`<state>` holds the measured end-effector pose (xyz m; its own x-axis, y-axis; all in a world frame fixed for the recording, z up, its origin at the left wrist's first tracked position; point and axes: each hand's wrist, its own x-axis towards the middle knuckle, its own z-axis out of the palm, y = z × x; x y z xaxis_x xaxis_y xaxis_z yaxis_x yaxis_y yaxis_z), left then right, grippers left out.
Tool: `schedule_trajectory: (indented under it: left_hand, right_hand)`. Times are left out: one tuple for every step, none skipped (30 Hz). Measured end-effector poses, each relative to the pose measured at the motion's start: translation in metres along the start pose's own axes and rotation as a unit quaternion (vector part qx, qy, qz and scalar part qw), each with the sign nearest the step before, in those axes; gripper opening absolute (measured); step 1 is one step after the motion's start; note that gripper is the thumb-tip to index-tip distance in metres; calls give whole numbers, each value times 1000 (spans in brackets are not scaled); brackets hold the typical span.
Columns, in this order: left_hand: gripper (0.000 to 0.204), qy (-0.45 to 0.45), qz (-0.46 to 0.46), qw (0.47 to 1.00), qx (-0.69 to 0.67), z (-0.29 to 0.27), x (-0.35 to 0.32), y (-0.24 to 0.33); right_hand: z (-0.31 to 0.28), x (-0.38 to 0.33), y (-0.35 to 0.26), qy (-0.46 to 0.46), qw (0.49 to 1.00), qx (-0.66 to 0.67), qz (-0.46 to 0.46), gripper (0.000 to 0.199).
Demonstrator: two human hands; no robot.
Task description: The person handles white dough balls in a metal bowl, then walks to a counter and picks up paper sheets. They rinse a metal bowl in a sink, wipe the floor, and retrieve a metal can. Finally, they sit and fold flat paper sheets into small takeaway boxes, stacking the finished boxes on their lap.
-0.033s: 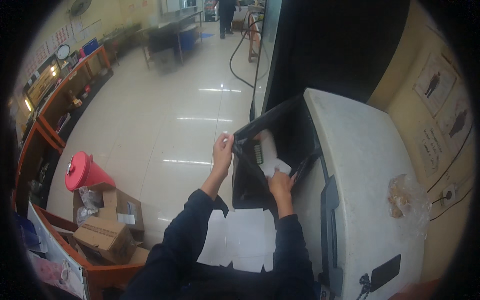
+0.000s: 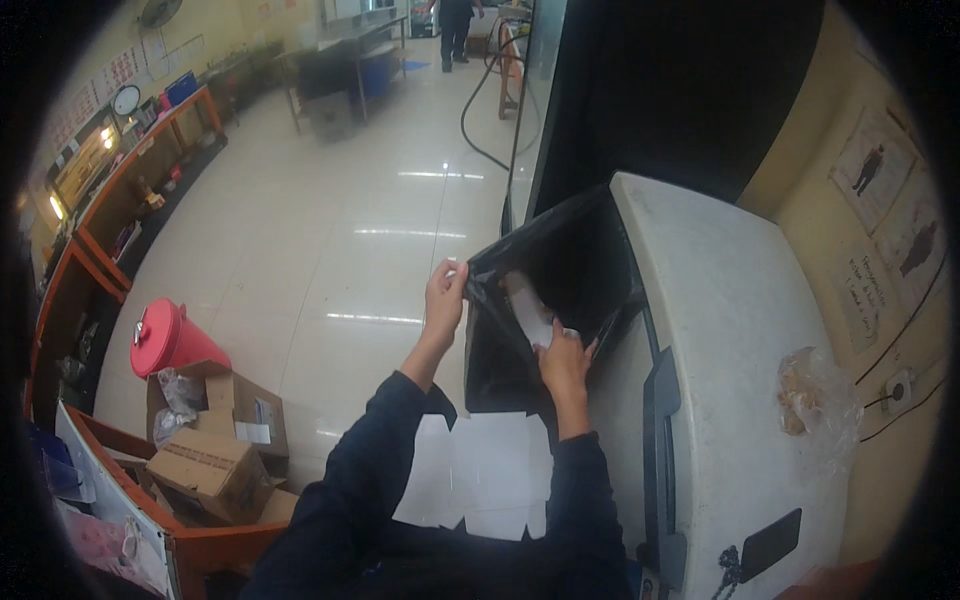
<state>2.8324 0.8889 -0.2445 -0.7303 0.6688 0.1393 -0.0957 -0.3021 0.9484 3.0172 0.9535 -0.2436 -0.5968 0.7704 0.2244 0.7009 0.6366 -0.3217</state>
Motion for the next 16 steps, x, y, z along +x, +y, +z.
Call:
schedule_trajectory:
  left_hand:
    - [19, 0, -5, 1000, -29, -2, -1, 4]
    - [19, 0, -12, 998, -58, -7, -7, 5]
    - [20, 2, 3, 999, -33, -18, -18, 4]
    - [21, 1, 24, 1000, -7, -31, -22, 5]
    - [23, -5, 68, 998, 11, -48, -33, 3]
    - [24, 1, 54, 996, 77, -69, -49, 1]
    - [26, -3, 78, 988, 135, -90, -71, -1]
    - [26, 18, 44, 981, 187, -111, -94, -3]
    - [26, 40, 10, 969, 242, -130, -120, -5]
    - [24, 54, -9, 958, 283, -146, -145, -6]
    - [23, 72, -40, 941, 330, -158, -169, -7]
    - [22, 82, -48, 930, 354, -166, -192, -9]
    - [22, 97, -74, 915, 385, -173, -210, -11]
    - [22, 100, -46, 912, 395, -179, -225, -12]
    - [21, 105, -33, 907, 407, -183, -237, -15]
    - [23, 105, -65, 908, 400, -186, -248, -18]
  right_hand:
    - [-9, -6, -2, 52, 998, 47, 1, 31]
    - [-16, -13, -7, 162, 979, 102, -74, 26]
    - [-21, -30, -12, 147, 974, 138, -107, 28]
    - [-22, -46, -19, 137, 965, 176, -140, 31]
    - [-18, -67, -28, 123, 954, 214, -172, 34]
    - [-3, -88, -46, 85, 941, 214, -248, 37]
    - [15, -107, -65, 50, 921, 213, -322, 40]
    - [31, -124, -81, -15, 925, 236, -298, 41]
    - [47, -136, -93, -77, 923, 256, -276, 43]
    - [62, -139, -98, -65, 933, 225, -272, 47]
    - [79, -137, -103, -48, 942, 192, -273, 50]
    - [93, -135, -108, -20, 949, 156, -272, 53]
    - [105, -133, -109, -97, 951, 167, -240, 60]
    - [113, -128, -105, -163, 949, 171, -208, 66]
    - [118, -122, -100, -240, 942, 166, -167, 72]
    - [122, -114, -92, -292, 923, 176, -178, 77]
